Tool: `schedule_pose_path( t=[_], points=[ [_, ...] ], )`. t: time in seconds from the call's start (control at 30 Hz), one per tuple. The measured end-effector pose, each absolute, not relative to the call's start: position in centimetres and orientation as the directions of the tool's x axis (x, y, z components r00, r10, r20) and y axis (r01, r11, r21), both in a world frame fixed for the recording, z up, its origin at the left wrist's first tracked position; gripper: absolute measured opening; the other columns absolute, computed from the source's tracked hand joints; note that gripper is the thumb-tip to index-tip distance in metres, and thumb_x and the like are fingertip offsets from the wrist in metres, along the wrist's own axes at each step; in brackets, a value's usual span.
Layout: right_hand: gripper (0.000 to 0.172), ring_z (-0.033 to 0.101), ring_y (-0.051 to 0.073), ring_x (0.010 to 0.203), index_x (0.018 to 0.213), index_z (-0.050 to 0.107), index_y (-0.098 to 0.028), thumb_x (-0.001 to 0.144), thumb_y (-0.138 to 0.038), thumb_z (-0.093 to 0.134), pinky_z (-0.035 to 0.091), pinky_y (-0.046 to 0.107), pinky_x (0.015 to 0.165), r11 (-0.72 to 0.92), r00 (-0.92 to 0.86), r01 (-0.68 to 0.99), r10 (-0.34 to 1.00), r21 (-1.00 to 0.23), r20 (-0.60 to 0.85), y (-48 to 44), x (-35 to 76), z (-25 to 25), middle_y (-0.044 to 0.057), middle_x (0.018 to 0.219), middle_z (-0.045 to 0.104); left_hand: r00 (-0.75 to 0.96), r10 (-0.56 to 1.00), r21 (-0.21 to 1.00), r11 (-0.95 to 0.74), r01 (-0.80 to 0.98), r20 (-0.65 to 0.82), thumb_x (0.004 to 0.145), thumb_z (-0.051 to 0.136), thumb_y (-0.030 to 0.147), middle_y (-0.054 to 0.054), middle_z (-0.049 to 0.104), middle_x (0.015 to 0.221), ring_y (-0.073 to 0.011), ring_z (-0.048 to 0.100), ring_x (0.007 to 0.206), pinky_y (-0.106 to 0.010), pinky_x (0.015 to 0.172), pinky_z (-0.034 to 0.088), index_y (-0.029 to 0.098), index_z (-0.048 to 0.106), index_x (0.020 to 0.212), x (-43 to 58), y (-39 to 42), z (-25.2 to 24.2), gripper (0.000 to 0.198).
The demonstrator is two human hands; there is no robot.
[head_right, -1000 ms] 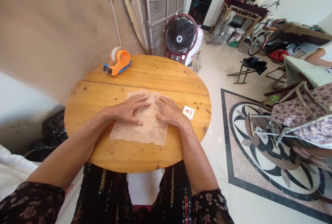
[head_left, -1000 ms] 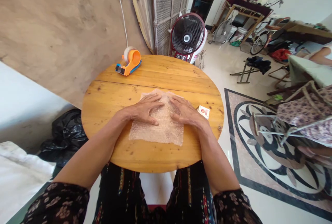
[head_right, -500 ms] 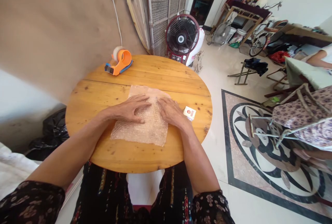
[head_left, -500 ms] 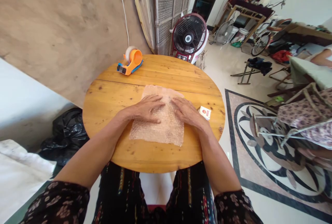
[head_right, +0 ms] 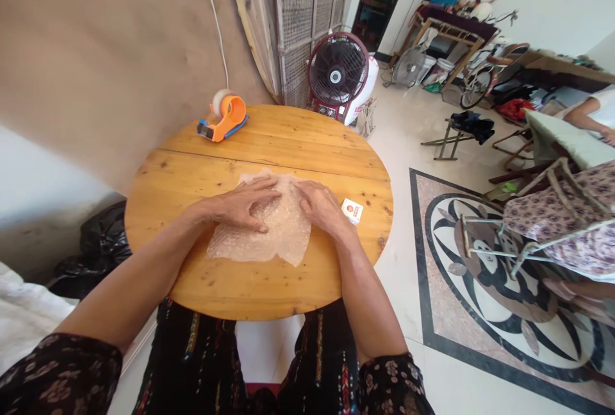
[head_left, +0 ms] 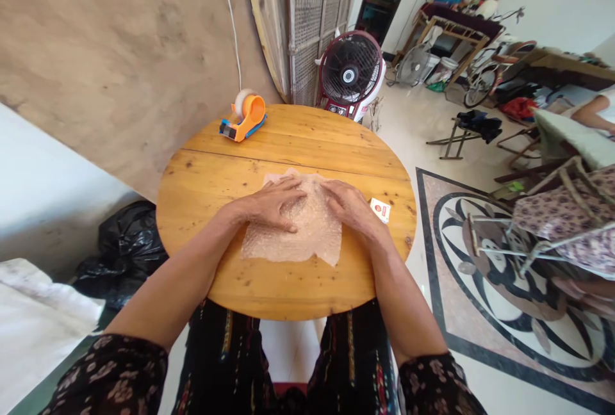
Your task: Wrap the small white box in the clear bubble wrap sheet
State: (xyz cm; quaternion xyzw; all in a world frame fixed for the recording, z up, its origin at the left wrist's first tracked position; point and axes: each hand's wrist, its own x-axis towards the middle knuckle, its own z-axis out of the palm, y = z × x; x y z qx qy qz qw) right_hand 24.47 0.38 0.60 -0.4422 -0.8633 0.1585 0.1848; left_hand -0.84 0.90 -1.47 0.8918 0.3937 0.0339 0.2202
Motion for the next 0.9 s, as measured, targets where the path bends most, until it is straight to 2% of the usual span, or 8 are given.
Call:
schedule_pose_path(
  t=[0.1, 0.2, 0.3, 0.53, 0.6, 0.7, 0.8, 0.9],
  points=[
    [0.043, 0.058, 0.023, 0.118, 0.127, 0.059, -0.021, 0.087, -0.015, 0.043, 0.044, 0.039, 0.102, 0.537, -0.538, 0.675, 0.827, -0.505, 0.16, 0.4, 24.7, 0.7, 0.007, 0.13, 0.062, 0.696, 0.712, 0.416, -0.607, 0.677, -0.093, 0.068, 0.066, 0.07, -0.014, 0.014, 0.16, -0.0387, 0.007, 0.146, -0.055, 0.116, 0.013, 0.022, 0.035, 0.147, -1.0, 1.1, -1.9, 0.097],
    [0.041, 0.056, 0.023, 0.122, 0.126, 0.06, -0.021, 0.088, -0.016, 0.044, 0.043, 0.041, 0.104, 0.553, -0.557, 0.658, 0.814, -0.511, 0.164, 0.0, 24.5, 0.9, 0.008, 0.132, 0.061, 0.705, 0.704, 0.409, -0.62, 0.67, -0.089, 0.067, 0.064, 0.073, -0.013, 0.012, 0.161, -0.0376, 0.008, 0.146, -0.053, 0.117, 0.011, 0.023, 0.034, 0.147, -1.1, 1.4, -2.3, 0.099],
    [0.039, 0.052, 0.023, 0.127, 0.125, 0.061, -0.02, 0.089, -0.017, 0.046, 0.04, 0.043, 0.108, 0.589, -0.576, 0.657, 0.795, -0.471, 0.19, -0.8, 24.4, 1.6, 0.009, 0.132, 0.06, 0.697, 0.71, 0.405, -0.61, 0.681, -0.101, 0.067, 0.064, 0.073, -0.013, 0.013, 0.16, -0.0368, 0.008, 0.147, -0.052, 0.117, 0.011, 0.022, 0.033, 0.147, -1.0, 1.3, -2.2, 0.1],
    [0.035, 0.053, 0.026, 0.125, 0.121, 0.064, -0.02, 0.088, -0.021, 0.052, 0.041, 0.047, 0.107, 0.588, -0.528, 0.74, 0.808, -0.327, 0.26, -2.7, 28.0, 4.0, 0.009, 0.129, 0.062, 0.693, 0.708, 0.376, -0.611, 0.697, -0.134, 0.069, 0.062, 0.073, -0.016, 0.014, 0.16, -0.0366, 0.008, 0.147, -0.053, 0.116, 0.013, 0.02, 0.035, 0.147, -0.9, 0.7, -1.2, 0.097],
    [0.039, 0.05, 0.028, 0.128, 0.124, 0.062, -0.019, 0.086, -0.024, 0.056, 0.04, 0.05, 0.108, 0.553, -0.507, 0.786, 0.832, -0.274, 0.224, -3.0, 29.9, 4.0, 0.011, 0.134, 0.058, 0.693, 0.708, 0.365, -0.616, 0.699, -0.132, 0.069, 0.062, 0.072, -0.016, 0.015, 0.159, -0.0366, 0.008, 0.147, -0.052, 0.117, 0.012, 0.019, 0.036, 0.146, -0.9, 0.7, -1.1, 0.097],
    [0.053, 0.049, 0.031, 0.129, 0.133, 0.054, -0.018, 0.081, -0.027, 0.062, 0.039, 0.051, 0.107, 0.47, -0.449, 0.856, 0.882, -0.215, 0.143, -3.2, 32.3, 3.3, 0.014, 0.141, 0.051, 0.689, 0.71, 0.349, -0.616, 0.707, -0.143, 0.07, 0.063, 0.069, -0.016, 0.014, 0.16, -0.036, 0.008, 0.147, -0.051, 0.118, 0.01, 0.018, 0.036, 0.146, -0.7, 0.6, -0.8, 0.096],
    [0.066, 0.048, 0.032, 0.129, 0.139, 0.046, -0.018, 0.077, -0.027, 0.065, 0.039, 0.052, 0.106, 0.404, -0.392, 0.892, 0.915, -0.205, 0.098, -3.3, 33.6, 2.1, 0.014, 0.142, 0.05, 0.685, 0.71, 0.336, -0.613, 0.715, -0.161, 0.072, 0.062, 0.067, -0.015, 0.013, 0.16, -0.0355, 0.008, 0.147, -0.051, 0.118, 0.011, 0.018, 0.034, 0.147, -0.6, 0.5, -0.6, 0.094],
    [0.067, 0.048, 0.034, 0.129, 0.141, 0.043, -0.017, 0.077, -0.025, 0.063, 0.037, 0.055, 0.106, 0.343, -0.328, 0.911, 0.939, -0.228, 0.102, -3.4, 33.9, 1.1, 0.015, 0.14, 0.051, 0.685, 0.713, 0.336, -0.615, 0.713, -0.148, 0.07, 0.061, 0.071, -0.012, 0.014, 0.16, -0.0358, 0.008, 0.147, -0.051, 0.118, 0.013, 0.021, 0.035, 0.147, -0.6, 0.5, -0.6, 0.095]
  ],
)
